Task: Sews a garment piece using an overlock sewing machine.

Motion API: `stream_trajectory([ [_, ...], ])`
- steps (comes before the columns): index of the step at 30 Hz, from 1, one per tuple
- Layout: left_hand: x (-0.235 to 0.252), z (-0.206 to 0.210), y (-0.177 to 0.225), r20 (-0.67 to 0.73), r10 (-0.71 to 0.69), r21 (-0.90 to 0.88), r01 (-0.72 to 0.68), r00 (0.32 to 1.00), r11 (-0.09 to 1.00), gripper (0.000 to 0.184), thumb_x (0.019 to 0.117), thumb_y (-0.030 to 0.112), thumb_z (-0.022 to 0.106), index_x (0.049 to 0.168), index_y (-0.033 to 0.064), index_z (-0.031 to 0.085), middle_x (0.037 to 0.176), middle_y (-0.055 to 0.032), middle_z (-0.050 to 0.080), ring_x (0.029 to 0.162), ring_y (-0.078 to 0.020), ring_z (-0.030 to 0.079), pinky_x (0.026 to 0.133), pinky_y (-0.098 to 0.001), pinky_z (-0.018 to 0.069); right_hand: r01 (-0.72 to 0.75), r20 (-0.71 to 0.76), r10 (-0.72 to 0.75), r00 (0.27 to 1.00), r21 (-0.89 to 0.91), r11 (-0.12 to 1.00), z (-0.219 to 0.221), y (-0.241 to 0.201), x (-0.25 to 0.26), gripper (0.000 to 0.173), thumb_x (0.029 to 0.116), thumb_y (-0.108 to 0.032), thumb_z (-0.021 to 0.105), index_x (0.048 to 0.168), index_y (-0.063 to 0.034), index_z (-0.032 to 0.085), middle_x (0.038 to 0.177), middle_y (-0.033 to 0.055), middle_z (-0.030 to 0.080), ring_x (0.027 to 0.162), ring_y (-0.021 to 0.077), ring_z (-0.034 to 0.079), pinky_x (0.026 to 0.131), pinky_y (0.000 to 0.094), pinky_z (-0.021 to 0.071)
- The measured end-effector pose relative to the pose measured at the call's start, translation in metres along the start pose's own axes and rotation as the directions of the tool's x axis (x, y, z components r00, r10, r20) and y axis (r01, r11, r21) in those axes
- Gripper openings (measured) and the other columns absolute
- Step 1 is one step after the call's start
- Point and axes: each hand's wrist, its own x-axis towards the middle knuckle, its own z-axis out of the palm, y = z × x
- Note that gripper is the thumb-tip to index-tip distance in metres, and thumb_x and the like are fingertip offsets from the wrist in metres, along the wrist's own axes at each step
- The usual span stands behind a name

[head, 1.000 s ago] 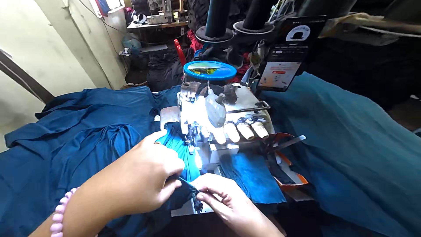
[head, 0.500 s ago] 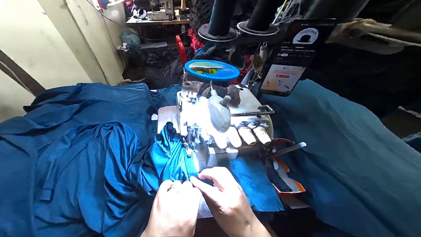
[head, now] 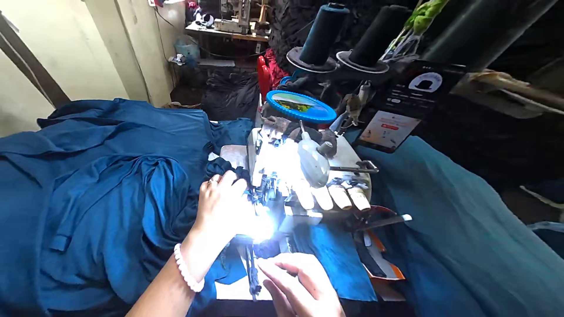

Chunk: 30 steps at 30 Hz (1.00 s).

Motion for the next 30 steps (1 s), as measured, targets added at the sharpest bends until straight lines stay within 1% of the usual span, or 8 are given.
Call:
stream_trajectory([
  [5, -0.031, -0.005, -0.006, -0.159, -0.035, -0.019, 0.032, 0.987, 0.999, 0.011, 0.0877, 0.012, 0.069, 0.094, 0.0098, 0.077, 0.1, -0.009, 0.07, 0.092, -0.029, 0.069, 0.076, -0.0489, 0.059, 0.011, 0.019, -0.012, 1.0, 0.06, 0.998, -0.011, -0.006, -0.002, 0.014, 0.0967, -0.008, 0.068, 0.107, -0.0068, 0.077, 0.097, 0.0094, 0.07, 0.098, 0.0143, 0.064, 0.092, 0.0219, 0.05],
  [11, -0.078, -0.023, 0.065, -0.065, -0.084, 0.04, 0.087, 0.994, 0.995, 0.019, 0.0824, 0.009, 0.066, 0.097, 0.0039, 0.078, 0.092, -0.0159, 0.073, 0.07, -0.0278, 0.072, 0.057, -0.0388, 0.0588, 0.037, -0.03, -0.032, 0.999, 0.164, 0.986, -0.018, -0.025, -0.002, 0.011, 0.0964, -0.005, 0.067, 0.103, -0.0039, 0.076, 0.094, 0.0104, 0.068, 0.096, 0.0153, 0.063, 0.09, 0.0228, 0.05],
  [15, -0.057, -0.023, 0.096, 0.42, -0.08, -0.115, 0.141, 0.904, 0.983, 0.027, 0.1001, 0.015, 0.052, 0.116, 0.0055, 0.072, 0.117, -0.0178, 0.068, 0.098, -0.0347, 0.07, 0.076, -0.0469, 0.0577, 0.054, -0.154, -0.035, 0.987, 0.118, 0.992, -0.031, -0.032, 0.002, 0.012, 0.0976, -0.006, 0.064, 0.106, -0.005, 0.072, 0.1, 0.0121, 0.067, 0.099, 0.0171, 0.064, 0.091, 0.0273, 0.0528],
  [17, -0.054, -0.022, 0.088, 0.157, 0.128, -0.287, -0.078, 0.979, 0.955, 0.019, 0.0944, 0.017, 0.06, 0.103, 0.0096, 0.076, 0.102, -0.0106, 0.071, 0.091, -0.0254, 0.071, 0.074, -0.0407, 0.0583, -0.049, -0.183, 0.073, 0.98, 0.132, 0.99, -0.042, -0.025, 0.008, 0.019, 0.1037, -0.015, 0.059, 0.117, -0.0043, 0.066, 0.115, 0.0105, 0.067, 0.102, 0.0075, 0.065, 0.09, 0.0208, 0.0539],
  [20, -0.037, -0.07, 0.074, -0.124, 0.371, -0.623, -0.363, 0.92, 0.693, 0.013, 0.0974, 0.013, 0.063, 0.1, 0.0069, 0.074, 0.095, -0.006, 0.072, 0.092, -0.0139, 0.068, 0.081, -0.0306, 0.0555, -0.237, 0.059, 0.241, 0.969, 0.51, 0.827, -0.057, -0.019, 0.017, 0.04, 0.1047, -0.033, 0.058, 0.138, -0.011, 0.06, 0.127, -0.0073, 0.066, 0.094, -0.0059, 0.064, 0.081, 0.017, 0.057],
  [22, -0.026, -0.119, 0.059, -0.07, 0.528, -0.737, -0.4, 0.847, 0.545, 0.021, 0.1033, 0.022, 0.058, 0.098, 0.0051, 0.07, 0.086, -0.0046, 0.068, 0.085, -0.0079, 0.063, 0.084, -0.0261, 0.0511, -0.272, 0.234, 0.151, 0.961, 0.675, 0.686, -0.078, -0.029, 0.028, 0.023, 0.104, -0.03, 0.059, 0.112, -0.0105, 0.069, 0.099, -0.0106, 0.07, 0.084, -0.0073, 0.062, 0.074, 0.0167, 0.0542],
  [25, -0.013, -0.17, 0.034, 0.185, 0.735, -0.695, -0.442, 0.653, 0.568, 0.047, 0.1062, 0.046, 0.047, 0.084, 0.0082, 0.065, 0.067, -0.0017, 0.057, 0.069, -0.0096, 0.057, 0.088, -0.0358, 0.0426, -0.02, 0.015, 0.012, 1.0, 0.703, 0.711, -0.142, -0.041, 0.053, 0.022, 0.1028, -0.04, 0.059, 0.109, -0.0262, 0.074, 0.105, -0.0156, 0.074, 0.103, -0.0027, 0.067, 0.094, 0.0212, 0.0549],
  [30, -0.007, -0.265, 0.007, -0.071, 0.621, -0.465, -0.576, 0.781, 0.672, 0.021, 0.1007, 0.047, 0.059, 0.103, 0.0287, 0.07, 0.095, 0.0196, 0.069, 0.102, 0.0051, 0.064, 0.113, -0.0317, 0.044, 0.184, -0.22, -0.094, 0.971, 0.439, 0.879, -0.202, -0.05, 0.111, 0.015, 0.0982, -0.044, 0.063, 0.097, -0.0336, 0.074, 0.089, -0.0221, 0.069, 0.081, -0.0095, 0.064, 0.071, 0.0086, 0.0533],
])
